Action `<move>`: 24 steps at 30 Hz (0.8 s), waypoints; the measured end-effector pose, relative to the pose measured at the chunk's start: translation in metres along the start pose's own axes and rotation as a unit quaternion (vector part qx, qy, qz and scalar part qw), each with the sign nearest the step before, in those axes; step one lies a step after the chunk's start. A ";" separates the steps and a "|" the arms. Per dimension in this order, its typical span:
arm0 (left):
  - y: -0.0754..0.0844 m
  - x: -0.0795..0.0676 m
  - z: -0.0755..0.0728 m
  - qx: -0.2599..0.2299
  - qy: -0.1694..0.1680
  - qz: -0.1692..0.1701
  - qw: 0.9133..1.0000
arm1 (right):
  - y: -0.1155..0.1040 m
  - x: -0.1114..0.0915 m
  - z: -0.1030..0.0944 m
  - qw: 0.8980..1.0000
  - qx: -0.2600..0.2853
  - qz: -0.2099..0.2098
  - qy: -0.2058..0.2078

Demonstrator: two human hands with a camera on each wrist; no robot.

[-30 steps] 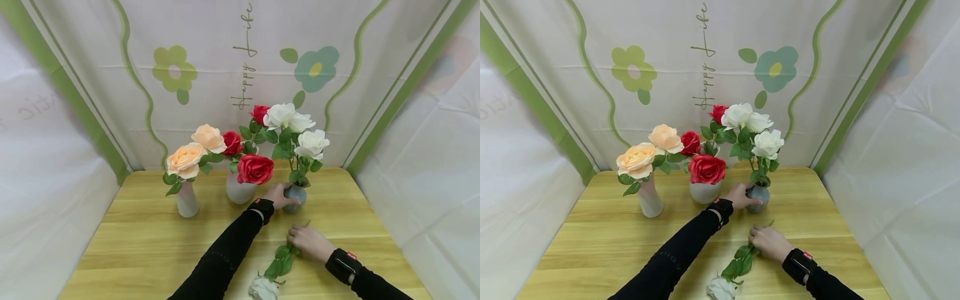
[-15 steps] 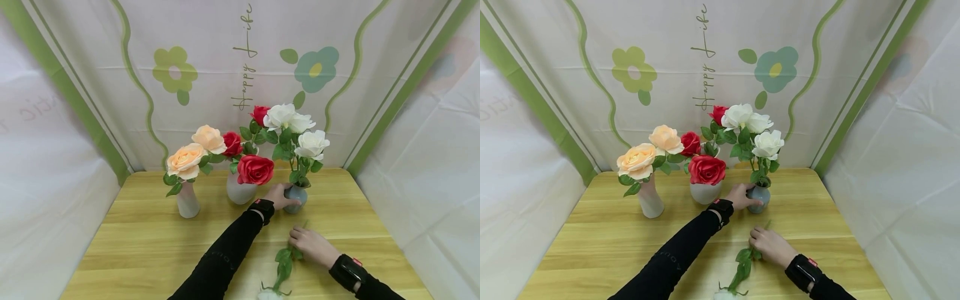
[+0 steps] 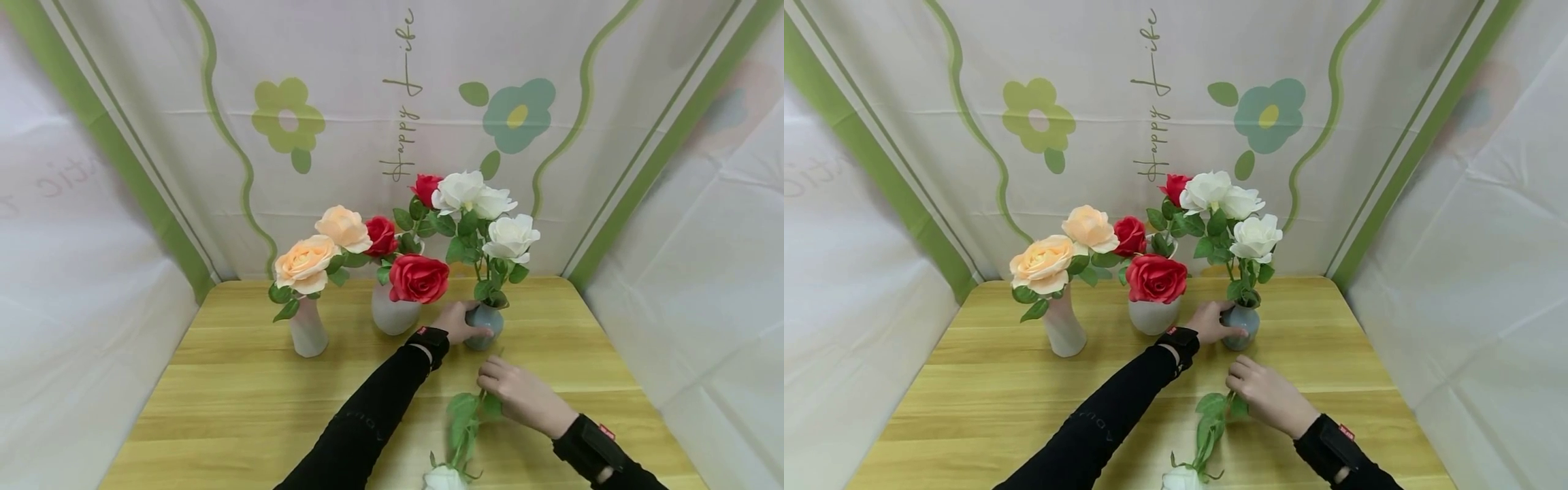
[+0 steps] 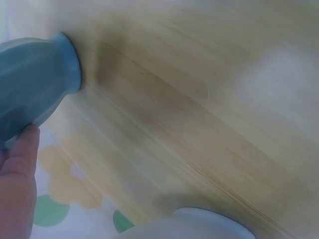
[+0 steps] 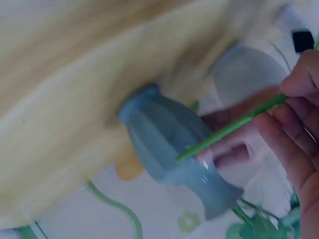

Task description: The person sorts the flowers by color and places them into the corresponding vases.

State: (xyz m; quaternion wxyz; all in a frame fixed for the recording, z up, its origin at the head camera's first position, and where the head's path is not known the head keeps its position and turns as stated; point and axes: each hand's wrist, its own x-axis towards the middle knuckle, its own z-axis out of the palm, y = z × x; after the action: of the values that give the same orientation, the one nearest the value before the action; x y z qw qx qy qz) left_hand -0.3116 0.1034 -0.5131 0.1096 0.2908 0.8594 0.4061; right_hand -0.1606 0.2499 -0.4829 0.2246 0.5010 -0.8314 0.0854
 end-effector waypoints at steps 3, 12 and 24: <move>-0.001 -0.001 0.000 -0.001 -0.002 0.002 1.000 | 0.003 0.003 -0.011 1.000 0.006 0.001 0.018; -0.002 -0.002 0.000 -0.004 -0.004 0.007 1.000 | 0.010 0.012 -0.038 0.996 0.013 0.054 0.067; 0.002 -0.002 -0.002 -0.020 -0.007 -0.011 1.000 | 0.017 0.021 -0.051 0.983 0.011 0.072 0.170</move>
State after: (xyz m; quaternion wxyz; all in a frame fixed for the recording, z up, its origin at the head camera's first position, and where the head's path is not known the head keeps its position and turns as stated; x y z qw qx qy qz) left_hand -0.3094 0.1021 -0.5104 0.1260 0.2824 0.8531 0.4202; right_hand -0.1688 0.2599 -0.4265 0.3502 0.4201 -0.8142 0.1946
